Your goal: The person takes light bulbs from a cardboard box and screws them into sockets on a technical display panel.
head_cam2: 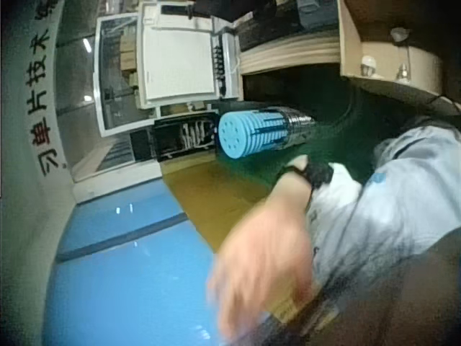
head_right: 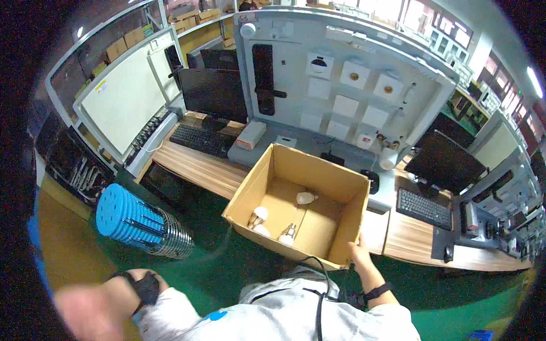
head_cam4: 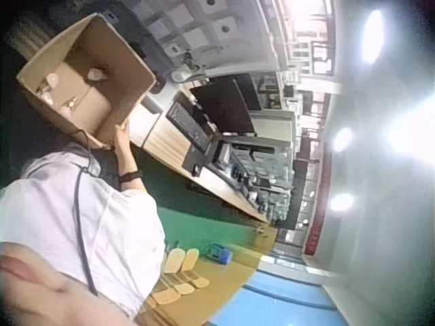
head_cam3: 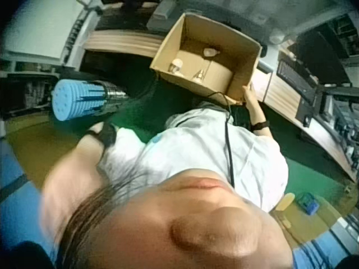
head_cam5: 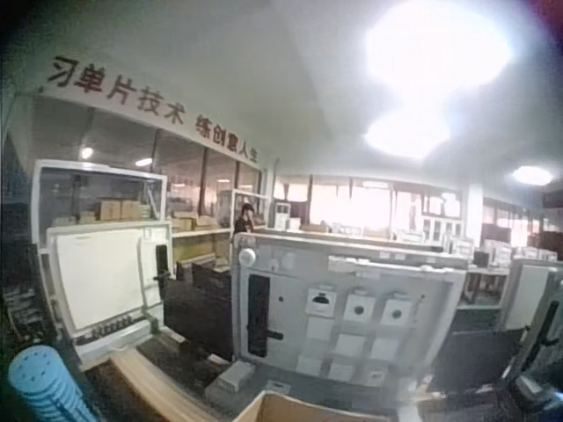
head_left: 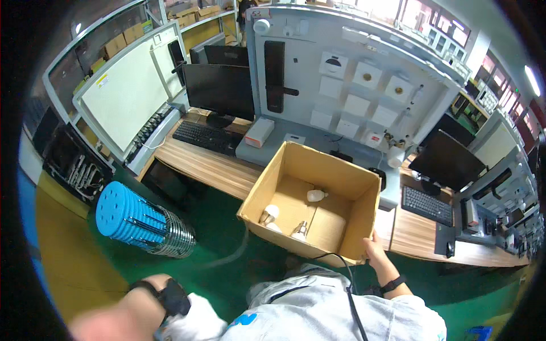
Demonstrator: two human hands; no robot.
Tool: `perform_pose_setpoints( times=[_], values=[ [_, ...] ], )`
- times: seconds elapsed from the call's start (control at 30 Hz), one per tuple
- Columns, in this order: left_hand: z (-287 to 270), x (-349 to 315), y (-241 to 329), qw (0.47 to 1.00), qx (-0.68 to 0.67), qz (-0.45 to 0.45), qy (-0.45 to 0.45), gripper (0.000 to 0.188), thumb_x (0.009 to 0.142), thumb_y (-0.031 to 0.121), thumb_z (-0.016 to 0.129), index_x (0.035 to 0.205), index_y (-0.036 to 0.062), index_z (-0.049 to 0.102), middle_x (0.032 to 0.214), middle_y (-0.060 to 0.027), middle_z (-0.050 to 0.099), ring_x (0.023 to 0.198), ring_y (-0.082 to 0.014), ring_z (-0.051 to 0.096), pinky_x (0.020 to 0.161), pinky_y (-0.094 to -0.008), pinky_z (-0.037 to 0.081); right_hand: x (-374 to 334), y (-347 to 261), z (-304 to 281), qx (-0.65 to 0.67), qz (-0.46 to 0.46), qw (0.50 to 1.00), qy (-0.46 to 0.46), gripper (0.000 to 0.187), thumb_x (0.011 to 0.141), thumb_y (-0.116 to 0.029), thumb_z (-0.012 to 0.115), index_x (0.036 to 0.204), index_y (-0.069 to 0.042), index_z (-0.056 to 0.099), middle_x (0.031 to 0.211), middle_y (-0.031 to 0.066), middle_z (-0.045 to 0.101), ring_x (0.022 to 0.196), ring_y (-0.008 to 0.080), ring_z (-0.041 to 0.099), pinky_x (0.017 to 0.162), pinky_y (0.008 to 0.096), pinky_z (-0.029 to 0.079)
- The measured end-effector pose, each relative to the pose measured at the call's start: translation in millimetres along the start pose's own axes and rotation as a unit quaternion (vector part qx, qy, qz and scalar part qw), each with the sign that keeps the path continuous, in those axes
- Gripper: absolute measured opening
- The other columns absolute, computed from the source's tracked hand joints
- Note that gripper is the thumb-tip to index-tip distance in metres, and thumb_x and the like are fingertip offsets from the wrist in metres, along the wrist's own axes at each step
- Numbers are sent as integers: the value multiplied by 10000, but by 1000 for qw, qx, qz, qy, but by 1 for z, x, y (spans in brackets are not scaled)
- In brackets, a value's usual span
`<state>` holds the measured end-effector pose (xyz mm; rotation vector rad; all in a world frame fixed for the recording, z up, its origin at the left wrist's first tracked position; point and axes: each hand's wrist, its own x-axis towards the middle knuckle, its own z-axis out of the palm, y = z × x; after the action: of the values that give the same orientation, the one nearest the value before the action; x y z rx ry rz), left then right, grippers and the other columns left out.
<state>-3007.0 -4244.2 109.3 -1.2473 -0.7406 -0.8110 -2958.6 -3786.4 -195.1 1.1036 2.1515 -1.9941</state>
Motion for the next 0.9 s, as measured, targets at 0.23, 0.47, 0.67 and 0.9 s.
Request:
perform_pose_setpoints(
  times=[0.23,0.47,0.67,0.9],
  values=[
    [8,-343,-34,494,-148,-770,-377,768,841,98,572,1451,67,107,1491,-161,172,1383,-255,155,1120,-371,139,46,-7,14,-84,19,996,36,432,877,-187,536,1277,-54,440,1094,104,578,939,216,556,798,352,460],
    [12,-404,-44,420,-337,-760,-364,862,760,-10,512,1464,121,32,1506,-140,108,1390,-259,108,1110,-347,146,32,-90,3,-260,-70,942,201,468,891,-275,565,1252,5,459,1086,150,602,939,188,578,795,300,463],
    [0,-408,-53,436,-335,-734,-398,809,803,127,571,1451,120,86,1478,-171,157,1373,-319,157,1109,-382,161,55,-218,128,-425,-236,873,24,264,813,-154,612,1062,-67,598,1014,115,637,924,226,620,788,322,491],
    [0,-418,-41,511,-331,-697,-378,803,792,124,596,1446,83,132,1462,-176,202,1351,-322,205,1100,-377,188,157,4,245,-644,-212,562,-474,399,741,-152,621,1138,-185,607,1081,69,638,966,263,605,780,394,499]
  ],
)
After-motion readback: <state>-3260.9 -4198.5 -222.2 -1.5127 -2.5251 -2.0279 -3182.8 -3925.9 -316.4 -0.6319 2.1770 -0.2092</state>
